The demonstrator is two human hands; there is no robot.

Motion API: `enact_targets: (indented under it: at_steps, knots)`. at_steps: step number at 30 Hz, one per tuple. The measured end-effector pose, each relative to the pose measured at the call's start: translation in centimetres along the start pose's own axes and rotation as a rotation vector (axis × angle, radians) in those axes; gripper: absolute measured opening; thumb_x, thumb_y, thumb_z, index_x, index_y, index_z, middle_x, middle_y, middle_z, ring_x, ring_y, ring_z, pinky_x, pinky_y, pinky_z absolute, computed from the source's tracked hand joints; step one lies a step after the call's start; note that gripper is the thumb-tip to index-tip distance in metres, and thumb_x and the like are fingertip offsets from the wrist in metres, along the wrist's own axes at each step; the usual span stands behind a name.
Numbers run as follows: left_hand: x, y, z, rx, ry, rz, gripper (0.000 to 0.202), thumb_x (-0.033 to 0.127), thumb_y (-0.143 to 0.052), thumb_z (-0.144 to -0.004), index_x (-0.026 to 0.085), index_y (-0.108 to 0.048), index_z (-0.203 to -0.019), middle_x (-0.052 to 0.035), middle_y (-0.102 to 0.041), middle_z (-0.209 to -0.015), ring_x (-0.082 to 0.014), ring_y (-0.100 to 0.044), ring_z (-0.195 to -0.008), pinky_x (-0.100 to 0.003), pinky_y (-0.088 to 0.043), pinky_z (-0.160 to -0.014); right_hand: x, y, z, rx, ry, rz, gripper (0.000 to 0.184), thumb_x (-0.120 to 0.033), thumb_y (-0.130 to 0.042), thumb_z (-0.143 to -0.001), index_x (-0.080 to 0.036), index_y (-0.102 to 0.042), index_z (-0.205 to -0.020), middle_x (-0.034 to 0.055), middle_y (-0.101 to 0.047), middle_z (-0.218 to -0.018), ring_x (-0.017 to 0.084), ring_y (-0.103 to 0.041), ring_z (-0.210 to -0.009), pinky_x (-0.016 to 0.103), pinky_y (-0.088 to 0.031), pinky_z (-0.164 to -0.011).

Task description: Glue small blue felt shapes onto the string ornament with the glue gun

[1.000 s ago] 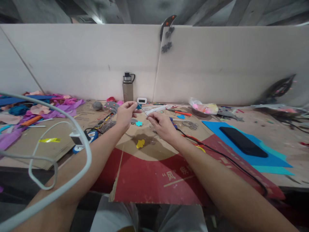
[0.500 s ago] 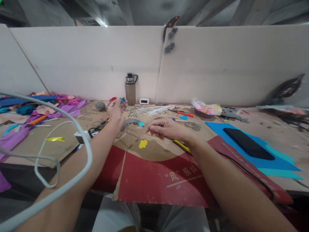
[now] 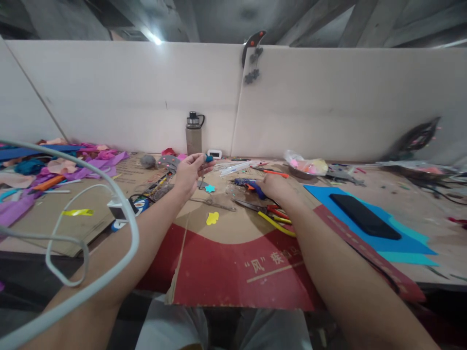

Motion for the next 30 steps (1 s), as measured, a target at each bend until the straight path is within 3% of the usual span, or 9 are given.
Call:
enact_targets:
  at_steps: [5,9,12,16,19,22,24,27,30]
  knots:
    - [-0.4,-1.3,0.7,-0.077,0.032,-0.051,0.018,0.025,-0.071,-0.072,0.012,-0.060,-0.079,-0.0056,-0.070,-0.077,-0.0172,-0.070,-0.074,-0.027,-0.056,-0.069,0.2,-3.4,-1.0,-0.087,0.014,-0.052,0.027,-0.028,-0.058,-0.077,-0.010,-0.070,-0.093,0.0201,-0.069,-0.100,0.029,-0.064,-0.091,0.031,-0.046,-0.072]
    - [-0.5,-1.6,0.9,-0.094,0.047,-0.067,0.017,0.023,-0.071,-0.073,0.010,-0.062,-0.080,-0.0079,-0.071,-0.079,-0.0173,-0.070,-0.074,-0.028,-0.056,-0.070,0.2,-4.2,-1.1,-0.061,-0.028,-0.153,0.025,-0.022,-0.056,-0.075,-0.011,-0.070,-0.091,0.0168,-0.070,-0.087,0.026,-0.066,-0.080,0.030,-0.047,-0.066]
    - [-0.5,-1.6,0.9,-0.088,0.058,-0.051,0.015,0.021,-0.070,-0.074,0.010,-0.062,-0.081,-0.0079,-0.070,-0.079,-0.0176,-0.070,-0.074,-0.028,-0.056,-0.071,0.5,-3.0,-1.1,-0.002,-0.054,-0.250,0.021,-0.025,-0.058,-0.073,-0.015,-0.068,-0.088,0.0136,-0.070,-0.082,0.025,-0.065,-0.077,0.030,-0.048,-0.065]
    - [-0.5,-1.6,0.8,-0.076,0.069,-0.034,0.012,0.017,-0.070,-0.074,0.010,-0.063,-0.080,-0.0062,-0.070,-0.076,-0.0171,-0.070,-0.076,-0.029,-0.056,-0.074,0.7,-0.7,-0.7,0.104,-0.077,-0.378,0.023,-0.025,-0.052,-0.075,-0.014,-0.062,-0.093,0.0119,-0.067,-0.088,0.022,-0.063,-0.076,0.029,-0.048,-0.063]
    - [-0.5,-1.4,0.7,-0.062,0.070,-0.020,0.011,0.017,-0.069,-0.075,0.010,-0.063,-0.081,-0.0066,-0.070,-0.078,-0.0169,-0.070,-0.077,-0.029,-0.056,-0.074,0.1,0.9,0.0,0.226,-0.057,-0.698,0.028,-0.025,-0.049,-0.073,-0.016,-0.055,-0.099,0.0072,-0.064,-0.089,0.016,-0.060,-0.069,0.025,-0.047,-0.056]
    - [-0.6,-1.1,0.5,-0.043,0.083,0.003,0.010,0.017,-0.069,-0.076,0.010,-0.064,-0.081,-0.0073,-0.070,-0.081,-0.0166,-0.070,-0.078,-0.028,-0.055,-0.074,-1.9,2.1,1.1,0.264,0.085,-1.155,0.031,-0.022,-0.052,-0.066,-0.020,-0.052,-0.097,0.0009,-0.061,-0.083,0.011,-0.056,-0.063,0.022,-0.047,-0.052]
    - [-0.7,-0.8,0.4,-0.023,0.097,0.013,0.008,0.017,-0.068,-0.076,0.011,-0.064,-0.079,-0.0067,-0.070,-0.080,-0.0159,-0.070,-0.077,-0.027,-0.055,-0.073,-4.0,2.9,2.1,0.214,0.248,-1.306,0.031,-0.022,-0.053,-0.067,-0.022,-0.050,-0.098,-0.0004,-0.060,-0.084,0.011,-0.056,-0.062,0.022,-0.046,-0.051]
    - [-0.9,-0.3,0.4,0.004,0.126,-0.022,0.010,0.020,-0.069,-0.076,0.012,-0.064,-0.081,-0.0049,-0.070,-0.077,-0.0133,-0.069,-0.069,-0.021,-0.053,-0.062,-6.1,3.7,3.7,0.165,0.391,-1.311,0.026,-0.024,-0.054,-0.071,-0.021,-0.048,-0.096,-0.0003,-0.061,-0.079,0.011,-0.057,-0.058,0.023,-0.046,-0.049]
    - [-1.0,-0.1,0.4,0.022,0.141,-0.076,0.015,0.024,-0.071,-0.074,0.014,-0.064,-0.082,-0.0021,-0.068,-0.073,-0.0102,-0.066,-0.058,-0.014,-0.039,-0.041,-6.6,4.1,4.7,0.214,0.420,-1.167,0.023,-0.024,-0.054,-0.074,-0.019,-0.050,-0.096,-0.0010,-0.058,-0.070,0.012,-0.054,-0.054,0.026,-0.046,-0.050]
Point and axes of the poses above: each hand's wrist, its own z-axis away from the middle knuckle, its own y-axis out of the back of the hand, x = y × z, the point moved 8 cm from there along -z, towards the middle knuckle
